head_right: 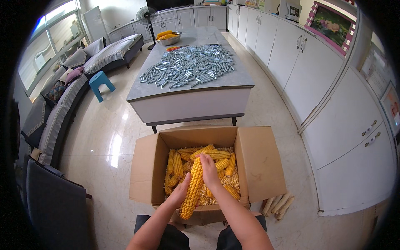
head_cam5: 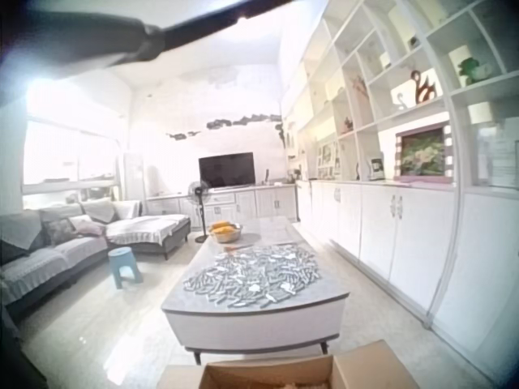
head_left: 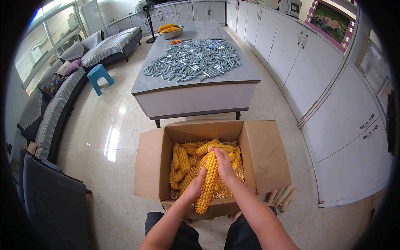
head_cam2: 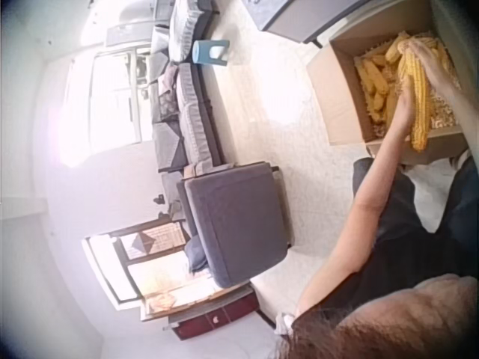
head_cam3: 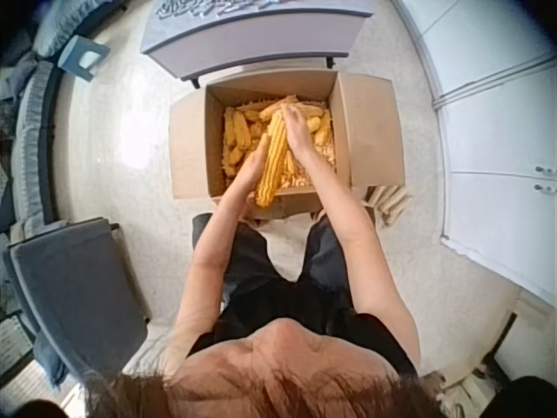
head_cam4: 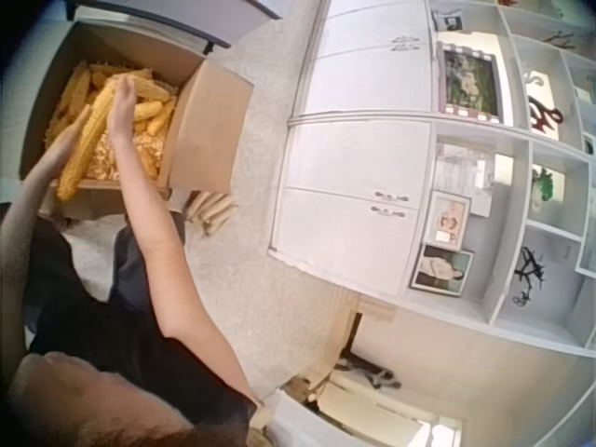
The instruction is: The person sits on the floor and shucks corn cobs by hand, removing kernels into a cardboard box. The person repeatedly picks up cobs, strips the kernels, and places the cobs back into the box.
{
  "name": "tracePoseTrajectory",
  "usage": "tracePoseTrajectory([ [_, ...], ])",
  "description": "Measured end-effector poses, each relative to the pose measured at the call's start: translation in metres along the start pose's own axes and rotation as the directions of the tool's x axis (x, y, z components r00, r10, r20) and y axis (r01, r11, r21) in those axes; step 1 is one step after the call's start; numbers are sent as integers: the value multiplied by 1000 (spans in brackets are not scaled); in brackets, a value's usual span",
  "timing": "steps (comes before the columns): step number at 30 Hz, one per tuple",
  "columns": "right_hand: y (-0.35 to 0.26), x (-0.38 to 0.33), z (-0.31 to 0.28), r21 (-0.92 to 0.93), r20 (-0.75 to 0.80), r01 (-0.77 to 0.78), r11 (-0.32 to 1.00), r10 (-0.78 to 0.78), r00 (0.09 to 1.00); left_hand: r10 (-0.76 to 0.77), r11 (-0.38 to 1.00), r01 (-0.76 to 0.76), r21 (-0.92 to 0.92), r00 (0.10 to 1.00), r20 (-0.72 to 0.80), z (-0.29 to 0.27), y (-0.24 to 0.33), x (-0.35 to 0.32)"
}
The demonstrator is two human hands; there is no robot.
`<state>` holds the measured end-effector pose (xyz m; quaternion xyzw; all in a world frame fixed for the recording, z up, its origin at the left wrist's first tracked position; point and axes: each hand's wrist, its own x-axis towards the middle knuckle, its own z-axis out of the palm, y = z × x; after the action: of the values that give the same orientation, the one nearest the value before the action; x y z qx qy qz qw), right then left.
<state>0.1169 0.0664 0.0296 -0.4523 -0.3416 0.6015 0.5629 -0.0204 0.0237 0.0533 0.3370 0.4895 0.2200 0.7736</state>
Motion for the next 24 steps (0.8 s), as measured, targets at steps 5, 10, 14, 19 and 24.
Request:
tracePoseTrajectory([
  [5, -11, 2, -2, 283, 47, -151, 947, 144, 989, -52, 995, 53, -83, 999, 15, -2, 5, 3],
  [10, -22, -2, 6, 276, 178, -132, 952, 84, 980, -67, 974, 78, -214, 996, 57, -11, 8, 5],
  [14, -6, 2, -3, 176, 153, -46, 983, 19, 988, -39, 993, 40, -112, 999, 9, -2, 11, -1],
  [19, -13, 3, -2, 194, 139, -94, 976, 68, 988, -110, 976, 121, -183, 992, 66, -8, 9, 5],
  [24, -21, -1, 2, 275, 243, -142, 951, 74, 967, -82, 932, 148, -330, 975, 205, -14, 13, 4],
])
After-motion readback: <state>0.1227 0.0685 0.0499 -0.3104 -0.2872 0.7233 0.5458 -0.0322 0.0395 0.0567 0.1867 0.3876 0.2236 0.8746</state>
